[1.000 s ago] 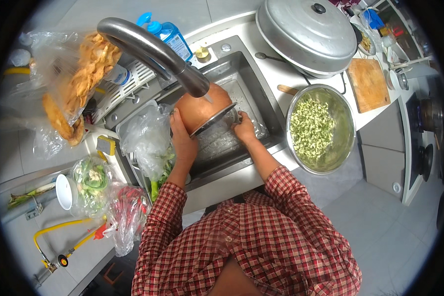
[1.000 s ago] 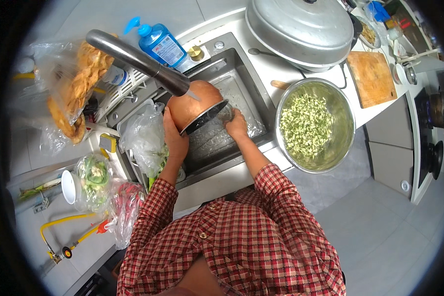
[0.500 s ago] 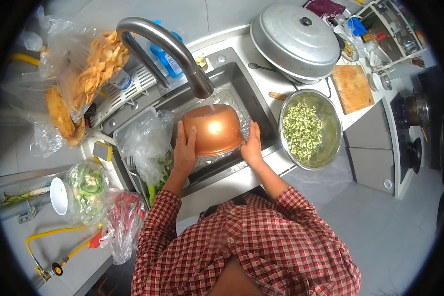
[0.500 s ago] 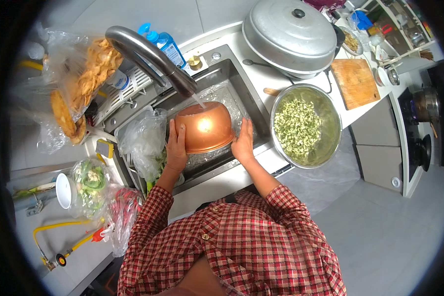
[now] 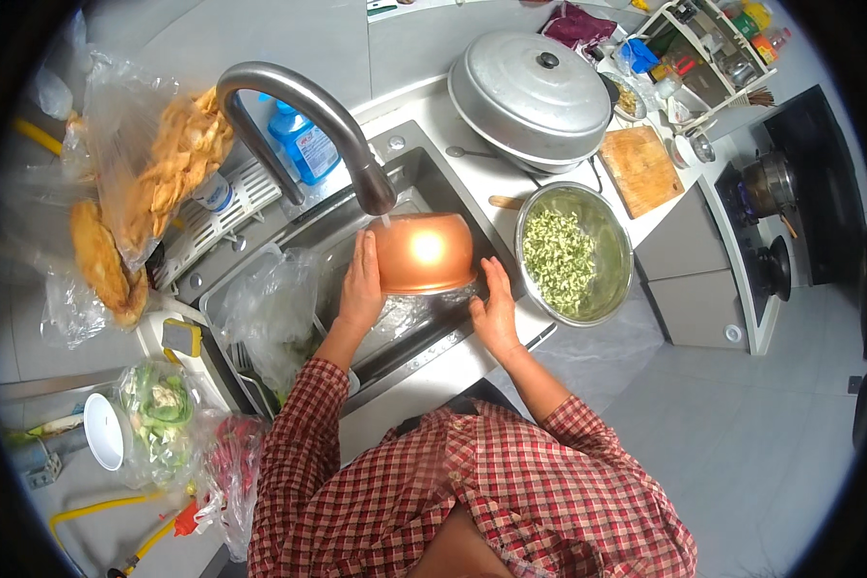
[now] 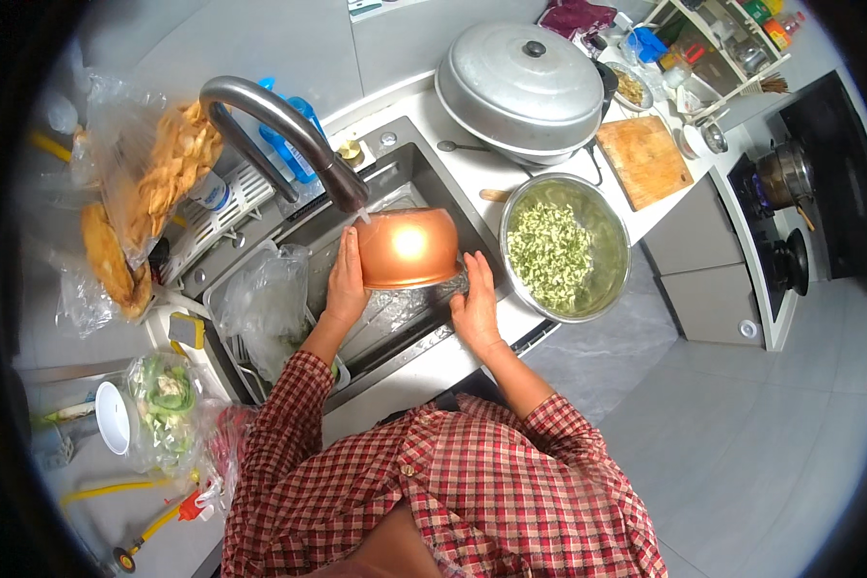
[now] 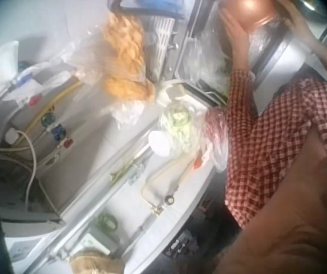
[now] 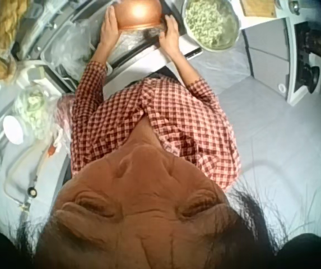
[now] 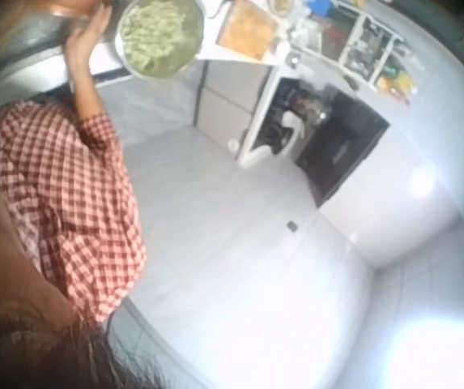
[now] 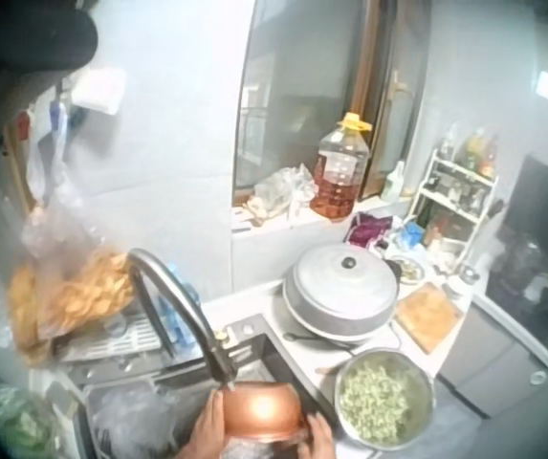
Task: The person washes chopped green vegetables in a sink using running water and transfers them into a metal bowl. They also stir a pot on the stove and rinse a copper-colored pot.
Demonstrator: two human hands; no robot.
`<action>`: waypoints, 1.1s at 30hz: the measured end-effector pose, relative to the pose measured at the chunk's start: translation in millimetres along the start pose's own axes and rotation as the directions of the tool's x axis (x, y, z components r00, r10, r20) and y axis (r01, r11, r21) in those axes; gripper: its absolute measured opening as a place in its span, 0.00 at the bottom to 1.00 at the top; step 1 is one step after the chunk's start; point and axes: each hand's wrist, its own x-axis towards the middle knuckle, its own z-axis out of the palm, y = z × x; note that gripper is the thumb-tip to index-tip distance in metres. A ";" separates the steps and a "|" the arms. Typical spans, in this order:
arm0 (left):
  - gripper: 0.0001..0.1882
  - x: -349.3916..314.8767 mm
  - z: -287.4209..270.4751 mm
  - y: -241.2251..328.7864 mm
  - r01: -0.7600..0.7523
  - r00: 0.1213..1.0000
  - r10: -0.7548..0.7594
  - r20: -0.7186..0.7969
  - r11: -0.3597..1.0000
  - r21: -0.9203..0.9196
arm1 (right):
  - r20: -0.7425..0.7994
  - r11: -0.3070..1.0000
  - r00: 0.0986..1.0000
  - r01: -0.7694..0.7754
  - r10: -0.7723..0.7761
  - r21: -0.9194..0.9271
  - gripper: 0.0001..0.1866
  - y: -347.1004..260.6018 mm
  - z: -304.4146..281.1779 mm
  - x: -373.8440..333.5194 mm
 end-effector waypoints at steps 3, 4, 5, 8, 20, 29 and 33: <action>0.31 -5.5 7.9 -6.4 0.117 0.993 -0.116 0.008 0.993 -0.029 | 0.013 0.999 1.000 -0.026 0.026 0.025 0.31 1.1 3.0 -3.8; 0.31 -10.5 9.7 -9.5 0.145 0.989 -0.145 0.007 0.989 -0.019 | 0.010 0.999 1.000 -0.020 0.020 0.031 0.30 0.9 3.8 -3.2; 0.31 -15.9 10.4 -13.2 0.174 0.985 -0.174 0.003 0.985 -0.009 | 0.008 0.999 1.000 -0.012 0.012 0.037 0.30 0.5 4.7 -1.8; 0.31 -35.3 2.7 -17.5 0.119 0.992 -0.121 0.037 0.991 0.057 | 0.007 0.997 0.997 0.074 -0.074 0.019 0.25 -3.2 7.4 3.4; 0.39 -70.8 -20.4 14.2 0.652 0.757 -0.643 0.118 0.730 -0.205 | 0.352 0.983 0.918 0.183 -0.183 0.035 0.19 -39.5 67.9 144.8; 0.22 -81.8 -16.3 17.4 0.690 0.070 -0.875 0.479 -0.305 -0.657 | 0.510 0.738 0.797 0.550 -0.323 -0.392 0.25 -56.9 118.0 267.1; 0.24 -75.4 -26.5 34.0 0.618 0.094 -0.876 0.473 -0.321 -0.718 | 0.629 0.620 0.587 0.757 -0.509 -0.205 0.20 -44.2 137.8 299.0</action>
